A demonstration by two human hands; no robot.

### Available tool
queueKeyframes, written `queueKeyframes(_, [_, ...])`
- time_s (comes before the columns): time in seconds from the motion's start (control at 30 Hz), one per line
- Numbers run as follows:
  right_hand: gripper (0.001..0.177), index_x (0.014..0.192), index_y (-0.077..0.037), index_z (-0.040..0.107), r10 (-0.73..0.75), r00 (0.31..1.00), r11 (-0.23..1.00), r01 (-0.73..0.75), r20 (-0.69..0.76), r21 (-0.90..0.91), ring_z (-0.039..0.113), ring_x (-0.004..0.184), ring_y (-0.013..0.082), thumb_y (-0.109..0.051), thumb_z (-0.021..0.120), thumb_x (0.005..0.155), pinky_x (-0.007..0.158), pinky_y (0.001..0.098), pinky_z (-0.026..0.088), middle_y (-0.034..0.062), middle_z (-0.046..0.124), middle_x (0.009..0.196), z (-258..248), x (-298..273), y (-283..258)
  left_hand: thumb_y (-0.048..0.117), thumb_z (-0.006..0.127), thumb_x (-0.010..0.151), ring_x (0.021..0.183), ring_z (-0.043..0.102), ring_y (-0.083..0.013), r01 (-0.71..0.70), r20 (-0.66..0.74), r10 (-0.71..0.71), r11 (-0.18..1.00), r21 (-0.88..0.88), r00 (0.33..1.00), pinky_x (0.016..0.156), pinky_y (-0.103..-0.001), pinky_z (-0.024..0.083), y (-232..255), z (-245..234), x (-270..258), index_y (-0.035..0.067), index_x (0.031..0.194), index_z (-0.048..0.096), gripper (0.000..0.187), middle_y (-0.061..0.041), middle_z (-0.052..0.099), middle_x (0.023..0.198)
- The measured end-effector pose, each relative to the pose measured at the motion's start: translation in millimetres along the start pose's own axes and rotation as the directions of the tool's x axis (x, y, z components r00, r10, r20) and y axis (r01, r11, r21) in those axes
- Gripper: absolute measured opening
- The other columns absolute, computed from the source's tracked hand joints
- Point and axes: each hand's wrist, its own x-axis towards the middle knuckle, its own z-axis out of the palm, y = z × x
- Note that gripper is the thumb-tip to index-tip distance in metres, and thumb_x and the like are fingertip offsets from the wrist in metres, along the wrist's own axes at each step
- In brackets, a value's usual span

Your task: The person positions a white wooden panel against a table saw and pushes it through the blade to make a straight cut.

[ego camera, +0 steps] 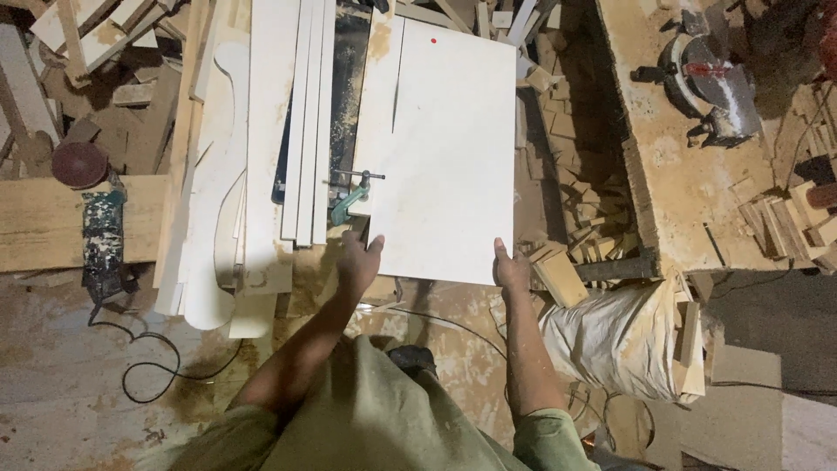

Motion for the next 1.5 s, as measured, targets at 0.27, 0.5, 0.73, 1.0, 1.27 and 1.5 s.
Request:
queueKeyframes(0.27, [0.067,0.107,-0.003,0.073,-0.035,0.999,0.999,0.036,-0.030,0.039,0.068,0.114,0.0440,-0.069,0.065,0.099,0.100,0.0574,0.050,0.0256,0.071,0.102,-7,11,-20,0.017,0.071,0.089,0.146,0.042,-0.0401,-0.725,0.234,0.720,0.508,0.465,0.654,0.123,-0.051,0.026,22,55,-55,-0.003,0.132,0.063,0.049,-0.026,0.055,0.145])
queueKeyframes(0.5, [0.086,0.149,0.002,0.054,0.039,0.999,0.992,-0.042,0.032,0.117,0.059,0.136,0.0436,-0.070,0.063,0.101,0.111,0.0618,0.044,0.0308,0.064,0.134,-2,33,-42,0.018,0.055,0.108,0.159,0.031,-0.0362,-0.721,0.419,0.690,0.218,0.658,0.590,0.132,-0.051,0.018,2,131,12,0.002,0.155,0.048,0.051,-0.022,0.042,0.167])
queueKeyframes(0.73, [0.103,0.163,-0.001,0.040,0.041,0.993,0.999,-0.041,0.111,-0.007,0.034,0.156,0.0442,-0.079,0.057,0.098,0.128,0.0602,0.027,0.0303,0.041,0.164,-11,28,-91,0.022,0.069,0.098,0.152,0.041,-0.0407,-0.680,0.248,0.795,0.259,0.686,0.554,0.126,-0.051,0.030,4,172,59,-0.002,0.145,0.058,0.054,-0.024,0.053,0.155])
queueKeyframes(1.0, [0.097,0.161,-0.001,0.044,-0.057,0.995,0.997,0.052,0.083,0.055,0.045,0.150,0.0461,-0.076,0.056,0.101,0.123,0.0597,0.034,0.0302,0.054,0.154,-6,52,-110,0.016,0.060,0.103,0.151,0.043,-0.0372,-0.618,0.165,0.829,0.251,0.745,0.535,0.121,-0.049,0.037,23,187,91,0.005,0.139,0.064,0.038,-0.018,0.057,0.154])
queueKeyframes(1.27, [0.099,0.170,-0.014,0.029,-0.056,0.994,0.997,0.051,0.096,0.052,0.034,0.156,0.0450,-0.081,0.055,0.102,0.125,0.0664,0.026,0.0235,0.037,0.169,9,121,-112,0.016,0.058,0.103,0.151,0.045,-0.0353,-0.573,0.165,0.766,0.301,0.762,0.622,0.120,-0.047,0.039,42,207,142,0.007,0.136,0.067,0.035,-0.015,0.057,0.156])
queueKeyframes(1.5, [0.095,0.159,0.005,0.042,-0.076,0.992,0.992,0.065,0.099,0.112,0.047,0.145,0.0524,-0.070,0.060,0.103,0.115,0.0676,0.041,0.0366,0.051,0.152,4,127,-139,0.012,0.060,0.104,0.146,0.052,-0.0347,-0.558,0.170,0.778,0.261,0.788,0.605,0.116,-0.044,0.045,82,190,144,0.006,0.129,0.072,0.028,-0.015,0.063,0.150])
